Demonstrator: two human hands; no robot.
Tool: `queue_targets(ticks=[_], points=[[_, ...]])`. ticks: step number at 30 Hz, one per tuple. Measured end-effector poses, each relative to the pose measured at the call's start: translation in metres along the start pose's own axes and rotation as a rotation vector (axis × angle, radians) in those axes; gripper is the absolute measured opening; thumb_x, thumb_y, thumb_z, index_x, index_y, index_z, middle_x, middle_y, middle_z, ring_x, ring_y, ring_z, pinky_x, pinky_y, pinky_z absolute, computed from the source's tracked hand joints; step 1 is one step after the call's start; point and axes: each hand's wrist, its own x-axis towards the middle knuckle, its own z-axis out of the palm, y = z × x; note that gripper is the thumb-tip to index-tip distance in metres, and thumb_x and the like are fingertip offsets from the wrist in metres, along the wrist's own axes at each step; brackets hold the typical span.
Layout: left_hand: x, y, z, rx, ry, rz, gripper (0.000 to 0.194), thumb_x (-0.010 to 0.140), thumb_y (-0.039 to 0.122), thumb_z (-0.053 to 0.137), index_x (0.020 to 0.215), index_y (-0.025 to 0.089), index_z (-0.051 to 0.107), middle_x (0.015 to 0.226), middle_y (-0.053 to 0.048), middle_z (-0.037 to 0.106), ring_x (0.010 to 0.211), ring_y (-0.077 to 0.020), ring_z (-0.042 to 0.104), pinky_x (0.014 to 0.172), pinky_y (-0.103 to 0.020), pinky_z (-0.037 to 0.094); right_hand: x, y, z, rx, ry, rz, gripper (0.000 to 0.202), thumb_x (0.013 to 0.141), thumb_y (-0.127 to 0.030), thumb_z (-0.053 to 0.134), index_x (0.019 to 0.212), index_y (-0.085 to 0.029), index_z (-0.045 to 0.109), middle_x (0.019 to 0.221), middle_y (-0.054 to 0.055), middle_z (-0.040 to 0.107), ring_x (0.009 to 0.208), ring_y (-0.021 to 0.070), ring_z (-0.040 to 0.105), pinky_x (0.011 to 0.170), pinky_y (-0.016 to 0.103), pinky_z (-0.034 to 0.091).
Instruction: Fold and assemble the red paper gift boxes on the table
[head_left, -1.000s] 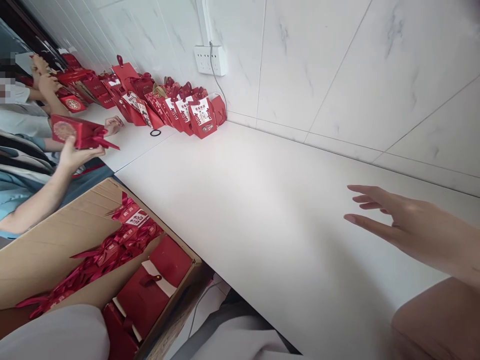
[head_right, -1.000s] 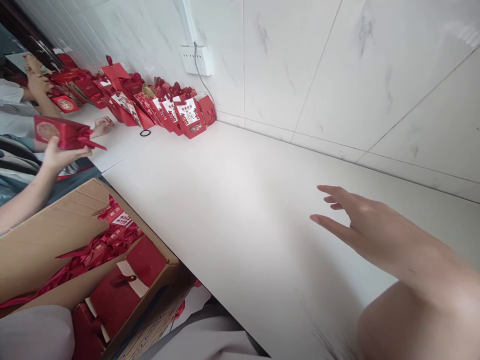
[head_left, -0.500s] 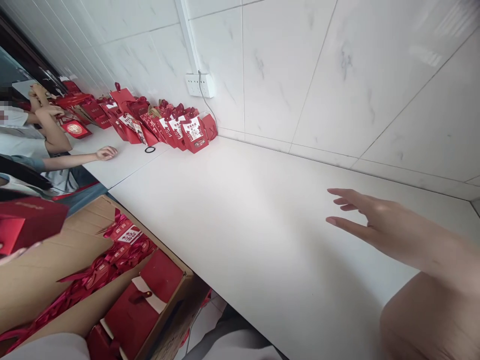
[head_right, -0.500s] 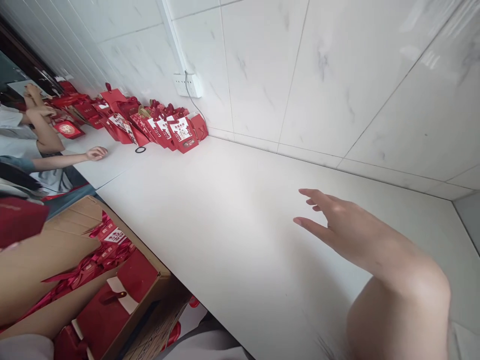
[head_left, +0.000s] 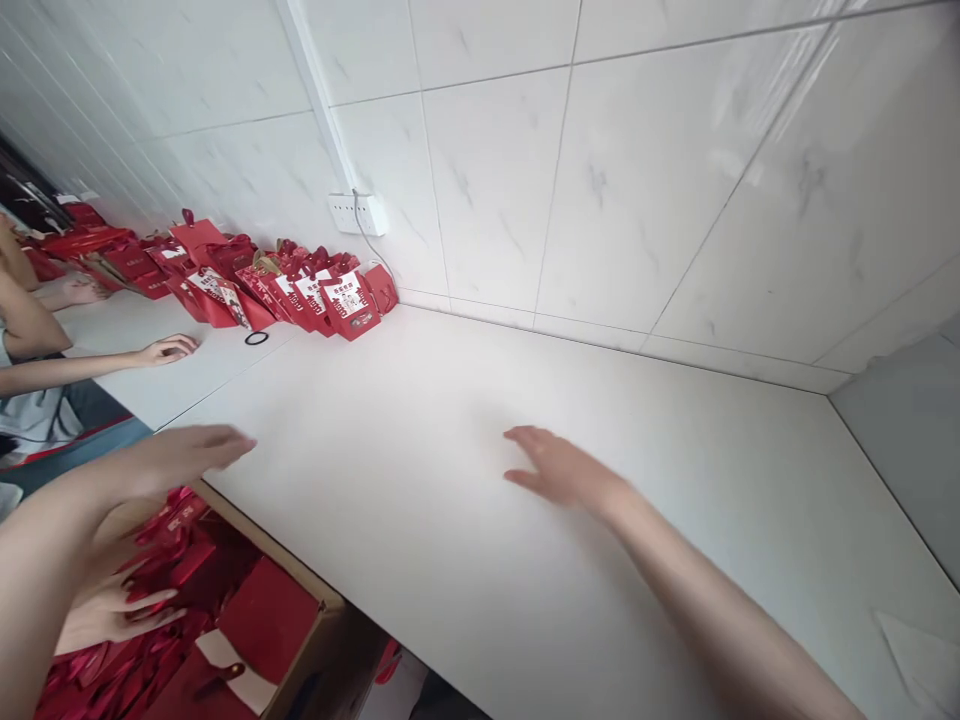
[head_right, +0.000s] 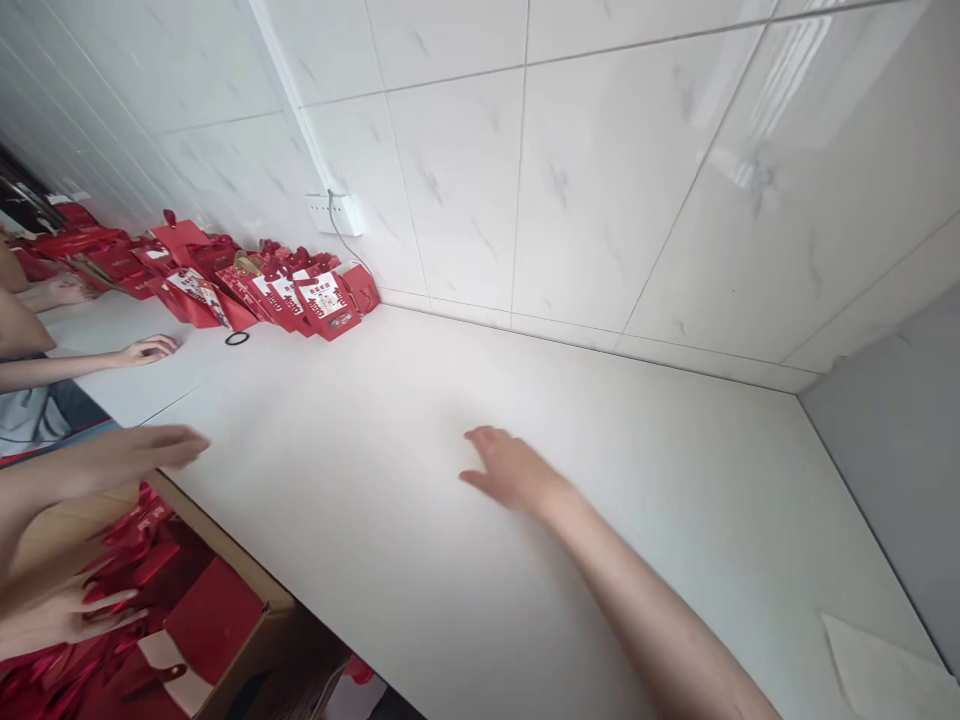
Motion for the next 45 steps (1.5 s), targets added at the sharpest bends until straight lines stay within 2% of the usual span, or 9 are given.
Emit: queue_targets(ticks=[3, 8, 14, 18, 22, 27, 32, 38, 45], points=[[0.045, 0.057, 0.047, 0.110, -0.267, 0.258, 0.062, 0.067, 0.058, 0.074, 0.119, 0.026, 0.067, 0.130, -0.006, 0.063, 0.121, -0.0321, 0.058, 0.108, -0.054, 0.039, 0.015, 0.002, 0.059, -0.056, 0.000, -0.239, 0.067, 0.096, -0.048, 0.049, 0.151, -0.012, 0.034, 0.160, 0.016, 0.026, 0.148, 0.0313, 0.024, 0.121, 0.053, 0.022], [0.093, 0.099, 0.148, 0.047, 0.205, 0.255, 0.115, 0.065, 0.055, 0.078, 0.155, 0.016, 0.019, 0.163, -0.018, -0.011, 0.150, -0.0395, -0.007, 0.120, -0.058, 0.004, 0.012, 0.017, 0.094, 0.000, 0.125, -0.357, 0.059, 0.101, -0.052, 0.033, 0.151, -0.021, 0.034, 0.162, 0.008, 0.025, 0.151, 0.0239, 0.017, 0.124, 0.050, 0.010], [0.114, 0.110, 0.216, -0.262, 0.535, 0.079, 0.137, 0.061, 0.064, 0.078, 0.155, 0.020, -0.011, 0.159, -0.019, -0.024, 0.150, -0.0394, -0.010, 0.119, -0.060, 0.010, 0.015, 0.021, 0.085, 0.043, 0.151, -0.370, 0.054, 0.100, -0.049, 0.039, 0.147, -0.023, 0.040, 0.158, 0.006, 0.034, 0.148, 0.0216, 0.026, 0.124, 0.047, 0.014], [0.125, 0.117, 0.229, -0.184, 0.565, 0.040, 0.127, 0.067, 0.065, 0.072, 0.156, 0.021, -0.007, 0.162, -0.019, -0.013, 0.150, -0.0386, -0.007, 0.115, -0.067, -0.004, 0.016, 0.020, 0.085, 0.051, 0.145, -0.364, 0.054, 0.100, -0.050, 0.039, 0.147, -0.023, 0.040, 0.159, 0.006, 0.033, 0.149, 0.0216, 0.024, 0.124, 0.047, 0.013], [0.129, 0.118, 0.233, -0.119, 0.527, 0.048, 0.119, 0.075, 0.052, 0.070, 0.155, 0.009, -0.007, 0.161, -0.025, 0.003, 0.150, -0.0384, 0.010, 0.119, -0.059, 0.017, 0.017, 0.022, 0.087, 0.062, 0.148, -0.365, 0.054, 0.100, -0.050, 0.038, 0.148, -0.023, 0.040, 0.159, 0.005, 0.033, 0.149, 0.0214, 0.023, 0.124, 0.046, 0.013], [0.122, 0.128, 0.239, -0.028, 0.299, 0.204, 0.048, 0.091, 0.024, 0.047, 0.137, 0.010, 0.053, 0.131, -0.021, 0.060, 0.130, -0.0326, 0.051, 0.112, -0.049, 0.038, 0.018, 0.025, 0.088, 0.065, 0.156, -0.368, 0.055, 0.100, -0.049, 0.040, 0.147, -0.022, 0.041, 0.159, 0.007, 0.033, 0.149, 0.0222, 0.024, 0.124, 0.046, 0.012], [0.110, 0.131, 0.236, -0.064, 0.557, 0.299, 0.100, 0.075, 0.041, 0.072, 0.155, 0.014, 0.018, 0.164, -0.016, 0.004, 0.152, -0.0343, 0.002, 0.122, -0.057, 0.005, 0.017, 0.025, 0.087, 0.062, 0.152, -0.372, 0.055, 0.100, -0.049, 0.040, 0.147, -0.021, 0.041, 0.159, 0.007, 0.033, 0.149, 0.0223, 0.024, 0.124, 0.046, 0.012], [0.108, 0.097, 0.223, -0.500, 0.683, -0.107, 0.063, 0.090, 0.038, 0.047, 0.141, 0.002, 0.041, 0.129, -0.025, 0.058, 0.125, -0.0324, 0.057, 0.109, -0.049, 0.046, 0.015, 0.025, 0.087, 0.050, 0.157, -0.377, 0.054, 0.101, -0.049, 0.038, 0.146, -0.021, 0.041, 0.158, 0.007, 0.034, 0.149, 0.0222, 0.025, 0.124, 0.046, 0.013], [0.087, 0.082, 0.236, -0.390, 0.935, -0.215, 0.108, 0.082, 0.062, 0.057, 0.153, 0.011, -0.005, 0.161, -0.024, 0.000, 0.152, -0.0319, 0.005, 0.122, -0.052, 0.019, 0.014, 0.026, 0.089, 0.023, 0.166, -0.383, 0.052, 0.101, -0.047, 0.038, 0.145, -0.020, 0.043, 0.157, 0.008, 0.036, 0.148, 0.0232, 0.026, 0.124, 0.048, 0.014]])
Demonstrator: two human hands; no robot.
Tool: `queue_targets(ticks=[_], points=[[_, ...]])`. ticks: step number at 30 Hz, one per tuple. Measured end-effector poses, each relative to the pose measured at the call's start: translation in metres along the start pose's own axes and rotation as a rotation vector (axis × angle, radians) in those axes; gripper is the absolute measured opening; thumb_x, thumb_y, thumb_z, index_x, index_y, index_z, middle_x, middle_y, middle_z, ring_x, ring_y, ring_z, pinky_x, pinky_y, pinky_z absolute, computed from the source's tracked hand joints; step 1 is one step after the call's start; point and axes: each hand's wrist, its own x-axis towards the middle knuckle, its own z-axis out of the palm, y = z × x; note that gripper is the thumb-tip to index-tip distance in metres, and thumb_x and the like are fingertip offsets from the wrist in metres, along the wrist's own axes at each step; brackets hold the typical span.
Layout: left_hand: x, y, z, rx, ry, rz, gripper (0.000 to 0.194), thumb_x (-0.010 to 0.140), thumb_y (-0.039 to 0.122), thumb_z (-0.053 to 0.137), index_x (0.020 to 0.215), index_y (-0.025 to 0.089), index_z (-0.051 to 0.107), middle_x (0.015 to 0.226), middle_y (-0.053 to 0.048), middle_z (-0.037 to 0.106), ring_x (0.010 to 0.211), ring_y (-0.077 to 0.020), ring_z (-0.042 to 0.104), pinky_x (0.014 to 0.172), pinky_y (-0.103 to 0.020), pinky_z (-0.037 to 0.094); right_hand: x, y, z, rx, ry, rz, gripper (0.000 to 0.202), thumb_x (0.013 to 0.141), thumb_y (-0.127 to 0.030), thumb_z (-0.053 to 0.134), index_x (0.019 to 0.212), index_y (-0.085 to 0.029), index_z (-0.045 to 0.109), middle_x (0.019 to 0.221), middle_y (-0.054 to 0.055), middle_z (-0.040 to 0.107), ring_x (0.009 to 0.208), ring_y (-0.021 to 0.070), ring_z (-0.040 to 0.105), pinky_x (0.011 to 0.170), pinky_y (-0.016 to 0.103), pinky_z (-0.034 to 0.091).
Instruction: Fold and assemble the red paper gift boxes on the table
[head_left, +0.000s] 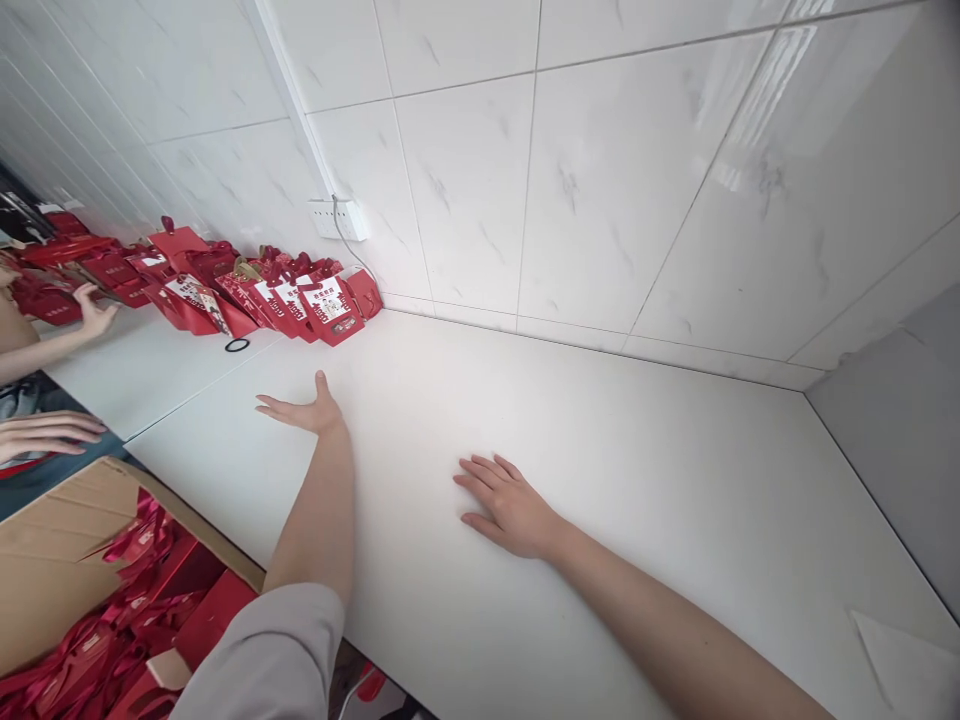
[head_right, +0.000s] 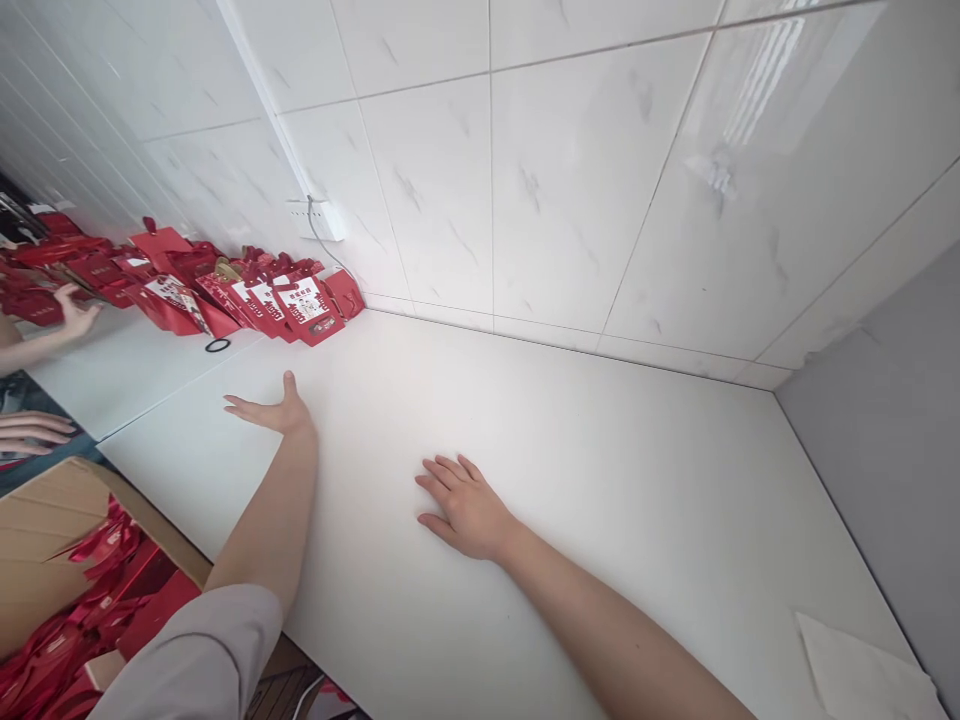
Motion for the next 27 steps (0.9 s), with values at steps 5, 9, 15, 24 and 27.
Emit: queue_targets(ticks=[5, 9, 15, 24, 27], points=[[-0.008, 0.002, 0.002, -0.026, -0.024, 0.025, 0.105, 0.085, 0.068, 0.048, 0.152, 0.010, -0.008, 0.161, -0.023, -0.003, 0.152, -0.0292, 0.003, 0.123, -0.044, 0.018, 0.000, 0.000, 0.001, -0.004, -0.004, -0.003, 0.053, 0.101, -0.047, 0.037, 0.146, -0.020, 0.042, 0.158, 0.008, 0.036, 0.148, 0.0236, 0.025, 0.124, 0.048, 0.014], [-0.009, 0.003, 0.000, -0.040, -0.034, -0.002, 0.102, 0.087, 0.066, 0.045, 0.151, 0.009, -0.011, 0.161, -0.022, -0.005, 0.153, -0.0271, 0.000, 0.124, -0.044, 0.015, 0.001, 0.000, 0.001, -0.002, -0.007, -0.004, 0.054, 0.101, -0.048, 0.037, 0.147, -0.020, 0.041, 0.158, 0.008, 0.035, 0.149, 0.0237, 0.024, 0.124, 0.048, 0.014], [-0.023, 0.013, -0.006, -0.223, -0.166, -0.078, 0.090, 0.093, 0.056, 0.039, 0.152, 0.010, -0.011, 0.158, -0.023, 0.025, 0.149, -0.0211, 0.025, 0.119, -0.042, 0.031, 0.000, 0.000, 0.001, 0.000, -0.002, -0.007, 0.052, 0.101, -0.047, 0.037, 0.146, -0.020, 0.042, 0.158, 0.008, 0.036, 0.148, 0.0236, 0.026, 0.123, 0.049, 0.015], [-0.025, 0.015, 0.005, -0.303, -0.281, -0.080, 0.039, 0.091, 0.046, 0.039, 0.096, 0.012, 0.057, 0.088, -0.013, 0.070, 0.082, -0.0212, 0.074, 0.086, -0.037, 0.058, 0.000, -0.005, 0.003, -0.026, -0.016, 0.005, 0.057, 0.100, -0.050, 0.037, 0.149, -0.019, 0.038, 0.159, 0.010, 0.031, 0.150, 0.0248, 0.021, 0.123, 0.049, 0.012], [-0.023, 0.018, 0.010, -0.276, -0.216, -0.048, 0.037, 0.089, 0.044, 0.045, 0.108, 0.013, 0.053, 0.110, -0.015, 0.066, 0.104, -0.0217, 0.069, 0.097, -0.037, 0.053, -0.007, -0.020, 0.004, -0.016, -0.073, -0.061, 0.064, 0.098, -0.057, 0.038, 0.150, -0.020, 0.036, 0.161, 0.010, 0.025, 0.151, 0.0265, 0.015, 0.124, 0.050, 0.008]])
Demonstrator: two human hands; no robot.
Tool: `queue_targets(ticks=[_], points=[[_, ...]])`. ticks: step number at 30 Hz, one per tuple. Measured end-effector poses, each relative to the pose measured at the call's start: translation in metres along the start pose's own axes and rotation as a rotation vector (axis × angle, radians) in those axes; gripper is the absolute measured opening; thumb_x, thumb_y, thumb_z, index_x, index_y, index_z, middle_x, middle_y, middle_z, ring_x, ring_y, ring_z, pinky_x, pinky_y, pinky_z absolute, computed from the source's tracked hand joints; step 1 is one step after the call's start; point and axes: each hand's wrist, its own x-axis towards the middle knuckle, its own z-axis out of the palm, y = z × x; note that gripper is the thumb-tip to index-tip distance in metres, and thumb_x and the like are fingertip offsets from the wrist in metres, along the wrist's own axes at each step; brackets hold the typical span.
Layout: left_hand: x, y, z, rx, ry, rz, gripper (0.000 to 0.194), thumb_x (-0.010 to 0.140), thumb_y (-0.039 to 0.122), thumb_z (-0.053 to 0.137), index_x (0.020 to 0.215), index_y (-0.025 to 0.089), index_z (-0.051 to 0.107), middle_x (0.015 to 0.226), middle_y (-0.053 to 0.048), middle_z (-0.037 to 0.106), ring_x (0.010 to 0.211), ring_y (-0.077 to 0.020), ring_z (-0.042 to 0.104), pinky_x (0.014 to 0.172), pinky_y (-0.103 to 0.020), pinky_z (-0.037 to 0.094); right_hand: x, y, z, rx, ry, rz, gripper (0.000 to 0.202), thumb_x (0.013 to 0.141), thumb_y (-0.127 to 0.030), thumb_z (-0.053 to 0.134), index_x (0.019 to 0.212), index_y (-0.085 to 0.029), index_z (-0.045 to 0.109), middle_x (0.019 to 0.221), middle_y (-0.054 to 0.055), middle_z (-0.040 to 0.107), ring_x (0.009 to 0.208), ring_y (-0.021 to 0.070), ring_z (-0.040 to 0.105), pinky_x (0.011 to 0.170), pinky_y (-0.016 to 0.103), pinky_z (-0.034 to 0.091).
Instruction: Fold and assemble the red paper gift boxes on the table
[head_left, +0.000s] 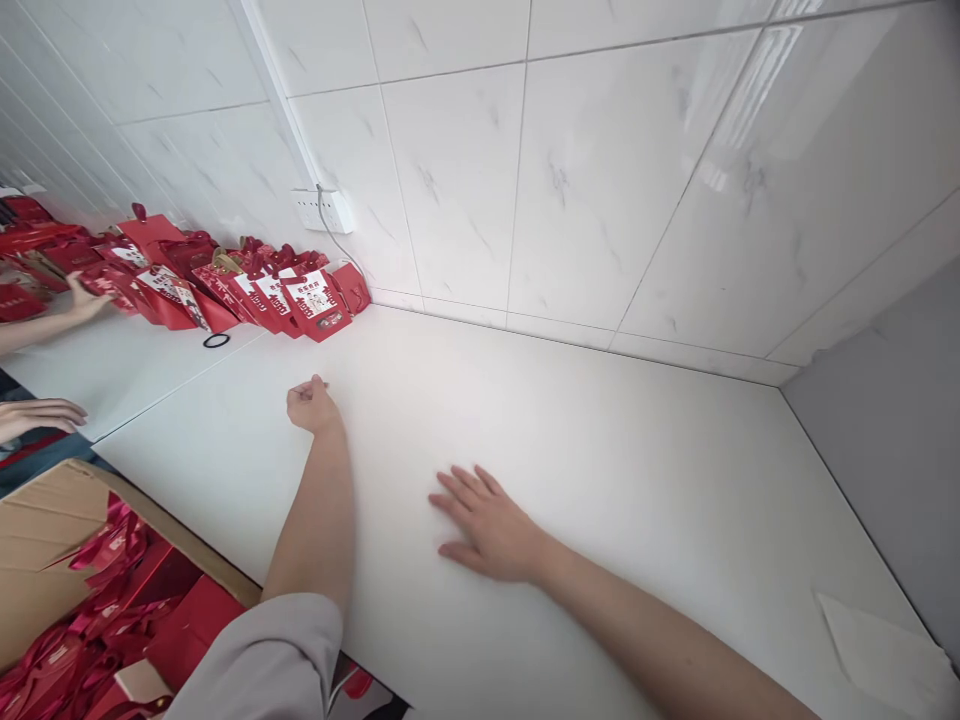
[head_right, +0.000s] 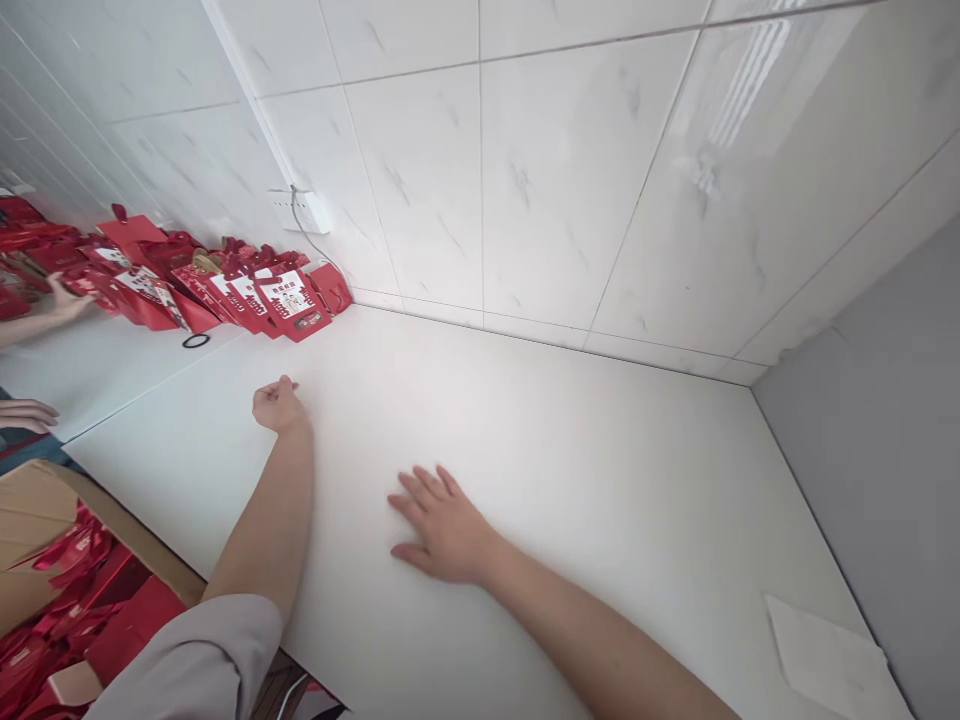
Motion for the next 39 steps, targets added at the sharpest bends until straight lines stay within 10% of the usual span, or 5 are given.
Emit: queue_targets(ticks=[8, 17, 23, 30, 39], points=[[0.020, 0.003, 0.019, 0.124, 0.001, 0.093, 0.092, 0.081, 0.053, 0.062, 0.148, 0.006, 0.019, 0.160, -0.021, 0.014, 0.151, -0.0264, 0.012, 0.125, -0.040, 0.016, -0.042, -0.044, -0.004, 0.160, -0.142, -0.139, 0.062, 0.100, -0.054, 0.038, 0.152, -0.022, 0.032, 0.161, 0.006, 0.026, 0.151, 0.0231, 0.015, 0.125, 0.045, 0.005], [0.053, 0.006, 0.038, 0.155, -0.101, 0.080, 0.096, 0.081, 0.056, 0.060, 0.150, 0.005, 0.017, 0.157, -0.021, 0.022, 0.149, -0.0262, 0.022, 0.124, -0.038, 0.020, -0.065, -0.032, -0.019, 0.296, -0.160, 0.006, 0.053, 0.100, -0.049, 0.039, 0.148, -0.026, 0.042, 0.157, 0.002, 0.036, 0.147, 0.0194, 0.029, 0.125, 0.040, 0.013], [0.036, 0.006, 0.004, 0.236, 0.279, -0.045, 0.103, 0.086, 0.070, 0.026, 0.142, 0.005, -0.032, 0.157, -0.027, -0.018, 0.148, -0.0363, -0.020, 0.121, -0.057, -0.006, -0.059, -0.031, -0.020, 0.328, -0.188, 0.013, 0.048, 0.101, -0.046, 0.038, 0.145, -0.028, 0.044, 0.156, -0.001, 0.038, 0.147, 0.0187, 0.029, 0.125, 0.040, 0.012], [0.012, 0.022, -0.034, 0.323, 0.511, -0.076, 0.110, 0.079, 0.079, 0.033, 0.146, 0.015, -0.026, 0.159, -0.024, -0.009, 0.150, -0.0367, 0.008, 0.116, -0.061, 0.024, -0.060, -0.030, -0.017, 0.315, -0.211, 0.004, 0.046, 0.101, -0.045, 0.037, 0.144, -0.028, 0.045, 0.157, -0.001, 0.037, 0.147, 0.0188, 0.028, 0.126, 0.041, 0.013], [-0.020, 0.063, -0.079, 0.480, 0.715, 0.221, 0.091, 0.085, 0.054, 0.054, 0.149, 0.016, 0.002, 0.158, -0.023, 0.015, 0.149, -0.0315, 0.015, 0.121, -0.054, 0.003, -0.061, -0.029, -0.015, 0.263, -0.182, -0.027, 0.046, 0.098, -0.033, 0.048, 0.144, -0.029, 0.044, 0.156, 0.000, 0.039, 0.146, 0.0215, 0.032, 0.124, 0.045, 0.020]])
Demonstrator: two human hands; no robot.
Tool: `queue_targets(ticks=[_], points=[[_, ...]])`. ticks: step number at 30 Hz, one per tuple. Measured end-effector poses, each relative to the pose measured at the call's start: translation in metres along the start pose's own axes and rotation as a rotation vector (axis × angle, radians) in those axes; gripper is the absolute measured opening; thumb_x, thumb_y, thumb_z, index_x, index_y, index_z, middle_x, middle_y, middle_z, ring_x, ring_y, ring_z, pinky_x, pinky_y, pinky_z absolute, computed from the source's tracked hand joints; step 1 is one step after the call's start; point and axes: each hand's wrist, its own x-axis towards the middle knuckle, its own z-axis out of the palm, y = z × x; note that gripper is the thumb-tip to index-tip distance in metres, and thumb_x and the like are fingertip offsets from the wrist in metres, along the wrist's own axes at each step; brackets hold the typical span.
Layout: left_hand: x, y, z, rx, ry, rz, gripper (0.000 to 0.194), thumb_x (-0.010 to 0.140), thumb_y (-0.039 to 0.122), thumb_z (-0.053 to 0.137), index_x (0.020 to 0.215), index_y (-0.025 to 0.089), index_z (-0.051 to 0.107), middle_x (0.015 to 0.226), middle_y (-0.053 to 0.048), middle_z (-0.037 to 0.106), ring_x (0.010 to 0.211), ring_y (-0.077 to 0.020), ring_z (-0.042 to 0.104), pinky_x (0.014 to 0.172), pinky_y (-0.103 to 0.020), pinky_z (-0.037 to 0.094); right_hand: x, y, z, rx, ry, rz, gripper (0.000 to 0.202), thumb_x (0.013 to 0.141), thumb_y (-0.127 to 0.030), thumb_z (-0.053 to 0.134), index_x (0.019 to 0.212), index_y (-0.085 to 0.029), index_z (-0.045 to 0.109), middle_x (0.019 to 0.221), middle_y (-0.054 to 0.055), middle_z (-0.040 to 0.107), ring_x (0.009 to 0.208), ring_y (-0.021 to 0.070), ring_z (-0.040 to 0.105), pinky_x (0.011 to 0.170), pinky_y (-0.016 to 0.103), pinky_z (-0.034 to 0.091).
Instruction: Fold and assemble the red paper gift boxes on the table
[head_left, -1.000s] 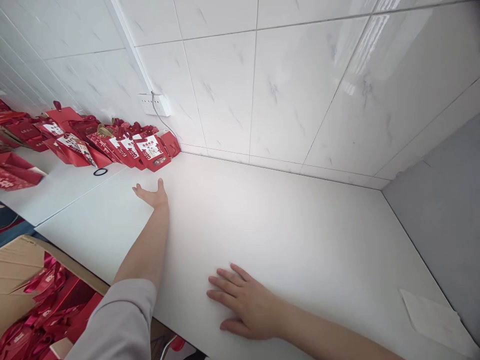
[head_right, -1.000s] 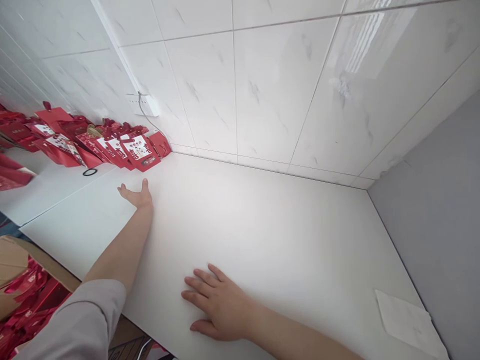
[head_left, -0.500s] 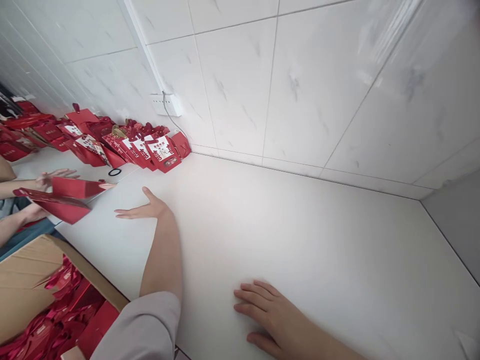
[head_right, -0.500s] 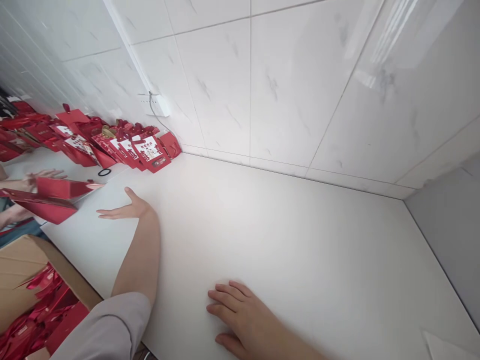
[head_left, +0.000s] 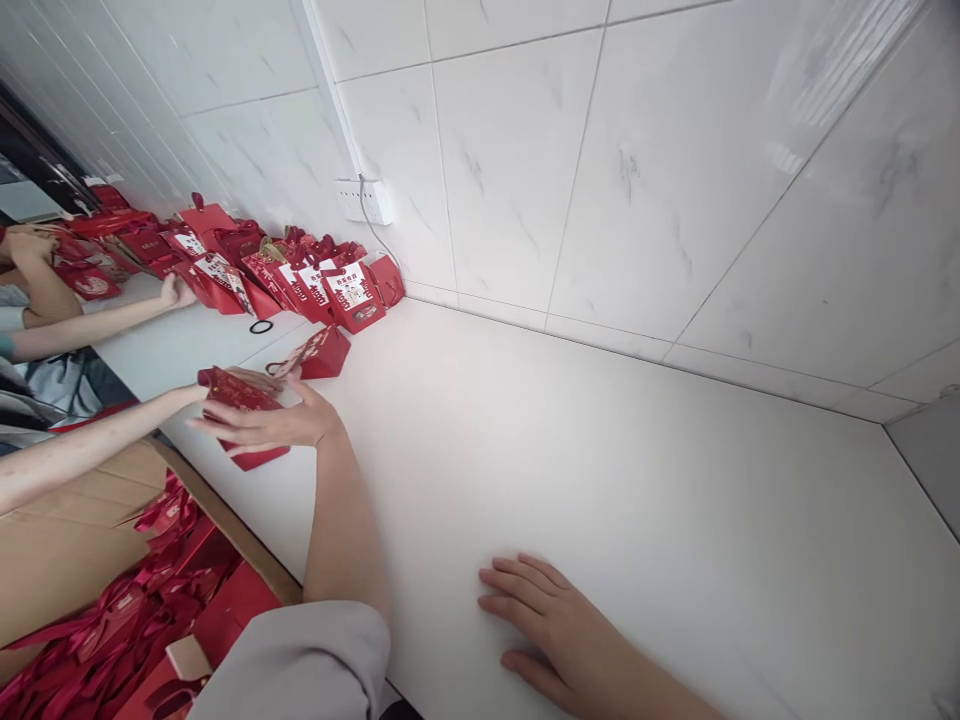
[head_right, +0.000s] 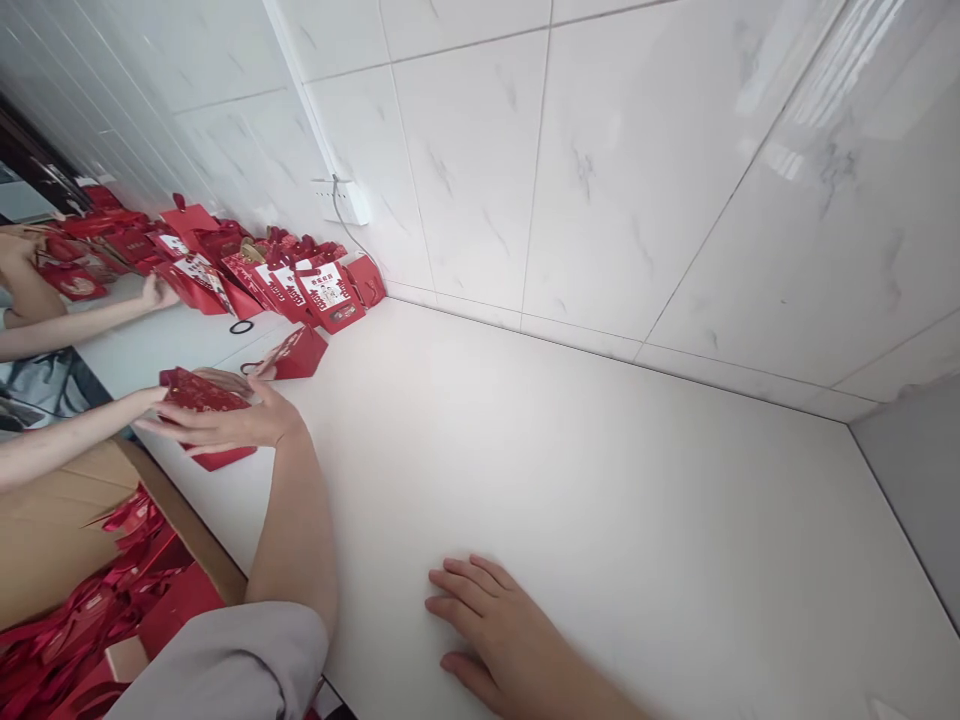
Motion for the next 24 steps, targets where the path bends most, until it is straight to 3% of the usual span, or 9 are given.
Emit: queue_targets(ticks=[4, 8, 10, 13, 15, 17, 21, 22, 24], points=[[0.022, -0.018, -0.008, -0.076, 0.038, -0.160, 0.083, 0.086, 0.045, 0.057, 0.148, 0.019, 0.007, 0.155, -0.020, 0.024, 0.146, -0.0323, 0.021, 0.117, -0.063, 0.003, -0.001, 0.000, 0.002, -0.036, -0.003, -0.007, 0.047, 0.097, -0.031, 0.049, 0.144, -0.028, 0.044, 0.156, -0.001, 0.038, 0.146, 0.0211, 0.032, 0.124, 0.045, 0.021], [0.027, -0.033, 0.001, -0.138, -0.127, -0.276, 0.045, 0.089, 0.030, 0.050, 0.131, 0.019, 0.040, 0.136, -0.014, 0.048, 0.136, -0.0329, 0.037, 0.114, -0.068, -0.004, -0.001, 0.000, 0.002, -0.068, 0.020, -0.016, 0.046, 0.097, -0.033, 0.048, 0.143, -0.026, 0.045, 0.155, 0.000, 0.040, 0.145, 0.0206, 0.032, 0.124, 0.044, 0.023], [0.017, -0.030, 0.004, -0.157, -0.195, -0.282, 0.034, 0.090, 0.034, 0.048, 0.120, 0.019, 0.048, 0.127, -0.014, 0.053, 0.130, -0.0334, 0.044, 0.117, -0.064, 0.007, -0.001, -0.001, 0.003, -0.073, 0.044, -0.024, 0.045, 0.098, -0.034, 0.048, 0.141, -0.025, 0.047, 0.154, 0.001, 0.042, 0.145, 0.0208, 0.034, 0.123, 0.044, 0.024], [-0.011, -0.013, -0.001, -0.274, -0.302, -0.249, 0.043, 0.095, 0.046, 0.037, 0.124, 0.015, 0.043, 0.129, -0.020, 0.049, 0.128, -0.0337, 0.045, 0.112, -0.054, 0.030, -0.002, 0.001, 0.010, -0.061, 0.105, -0.054, 0.041, 0.099, -0.035, 0.047, 0.139, -0.025, 0.048, 0.151, 0.003, 0.046, 0.142, 0.0207, 0.039, 0.122, 0.044, 0.026], [-0.039, 0.005, -0.011, -0.421, -0.494, -0.232, 0.046, 0.097, 0.047, 0.027, 0.126, 0.013, 0.040, 0.132, -0.022, 0.047, 0.127, -0.0316, 0.046, 0.110, -0.049, 0.034, -0.003, 0.006, 0.016, -0.051, 0.197, -0.051, 0.042, 0.097, -0.031, 0.049, 0.139, -0.025, 0.047, 0.150, 0.006, 0.047, 0.140, 0.0213, 0.041, 0.120, 0.044, 0.030], [-0.073, 0.023, -0.027, -0.560, -0.783, -0.139, 0.045, 0.098, 0.048, 0.027, 0.121, 0.015, 0.046, 0.131, -0.019, 0.052, 0.125, -0.0288, 0.049, 0.111, -0.046, 0.035, -0.003, 0.013, 0.022, -0.038, 0.357, -0.005, 0.047, 0.096, -0.028, 0.051, 0.142, -0.025, 0.042, 0.151, 0.009, 0.044, 0.140, 0.0227, 0.040, 0.117, 0.044, 0.036], [-0.143, 0.046, -0.074, -0.757, -1.185, 0.038, 0.042, 0.094, 0.055, 0.041, 0.113, 0.022, 0.058, 0.108, -0.007, 0.069, 0.099, -0.0204, 0.066, 0.093, -0.033, 0.052, -0.006, 0.038, 0.013, -0.003, 0.958, 0.259, 0.071, 0.092, -0.035, 0.059, 0.152, -0.026, 0.023, 0.160, 0.012, 0.025, 0.147, 0.0292, 0.026, 0.118, 0.055, 0.028], [-0.157, 0.049, -0.088, -0.873, -1.356, 0.073, 0.045, 0.095, 0.056, 0.039, 0.116, 0.021, 0.057, 0.110, -0.008, 0.069, 0.101, -0.0206, 0.066, 0.093, -0.034, 0.052, -0.007, 0.046, 0.006, 0.017, 1.113, 0.342, 0.080, 0.089, -0.039, 0.063, 0.154, -0.025, 0.018, 0.162, 0.013, 0.019, 0.148, 0.0313, 0.021, 0.119, 0.057, 0.023], [-0.177, 0.053, -0.115, -1.023, -1.604, 0.146, 0.049, 0.095, 0.058, 0.039, 0.120, 0.020, 0.056, 0.113, -0.009, 0.068, 0.102, -0.0221, 0.066, 0.094, -0.036, 0.051, -0.012, 0.061, -0.009, 0.125, 1.221, 0.440, 0.095, 0.083, -0.045, 0.070, 0.156, -0.026, 0.011, 0.163, 0.012, 0.016, 0.149, 0.0334, 0.018, 0.119, 0.059, 0.021]])
